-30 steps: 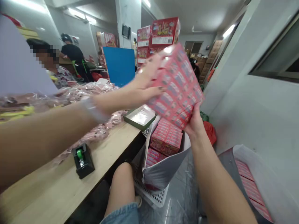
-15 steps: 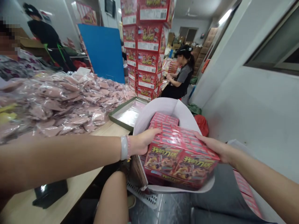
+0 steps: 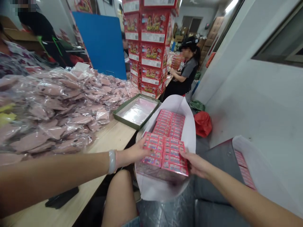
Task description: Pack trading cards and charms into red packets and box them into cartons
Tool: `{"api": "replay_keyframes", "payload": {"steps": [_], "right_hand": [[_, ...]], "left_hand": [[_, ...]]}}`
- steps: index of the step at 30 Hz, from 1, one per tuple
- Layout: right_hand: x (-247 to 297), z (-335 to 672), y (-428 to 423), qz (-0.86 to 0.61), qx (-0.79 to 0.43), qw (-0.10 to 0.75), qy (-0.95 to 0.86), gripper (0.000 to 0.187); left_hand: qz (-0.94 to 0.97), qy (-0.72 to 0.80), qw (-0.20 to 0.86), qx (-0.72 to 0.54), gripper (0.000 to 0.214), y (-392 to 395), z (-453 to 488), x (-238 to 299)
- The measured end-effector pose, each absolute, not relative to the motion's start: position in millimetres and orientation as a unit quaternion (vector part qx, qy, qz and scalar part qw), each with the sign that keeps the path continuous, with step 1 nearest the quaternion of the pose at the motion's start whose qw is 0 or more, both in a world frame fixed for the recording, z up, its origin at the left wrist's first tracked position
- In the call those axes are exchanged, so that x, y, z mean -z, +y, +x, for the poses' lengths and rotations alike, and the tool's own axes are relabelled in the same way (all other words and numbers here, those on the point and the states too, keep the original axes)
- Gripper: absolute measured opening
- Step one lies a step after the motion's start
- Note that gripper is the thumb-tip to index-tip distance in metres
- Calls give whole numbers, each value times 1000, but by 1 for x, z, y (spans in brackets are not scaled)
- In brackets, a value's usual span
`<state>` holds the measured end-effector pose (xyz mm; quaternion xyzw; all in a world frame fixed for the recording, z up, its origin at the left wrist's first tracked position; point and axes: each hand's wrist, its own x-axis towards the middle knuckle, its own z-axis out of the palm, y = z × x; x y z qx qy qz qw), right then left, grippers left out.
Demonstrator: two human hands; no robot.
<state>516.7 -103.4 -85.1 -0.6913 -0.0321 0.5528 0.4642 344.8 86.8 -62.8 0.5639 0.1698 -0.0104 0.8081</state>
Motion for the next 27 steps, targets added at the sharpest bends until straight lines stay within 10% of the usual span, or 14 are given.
{"api": "replay_keyframes", "payload": {"steps": [5, 8, 17, 27], "right_hand": [[98, 483, -115, -830, -328, 332, -306, 41], [106, 448, -123, -867, -193, 276, -367, 34], [145, 390, -155, -811, 65, -30, -581, 23], [-10, 474, -160, -773, -137, -112, -610, 19]], "left_hand": [[923, -179, 311, 140, 58, 53, 276, 121], [979, -145, 66, 125, 55, 35, 260, 163], [990, -106, 25, 93, 16, 59, 290, 164], [968, -248, -19, 31, 11, 71, 307, 17]]}}
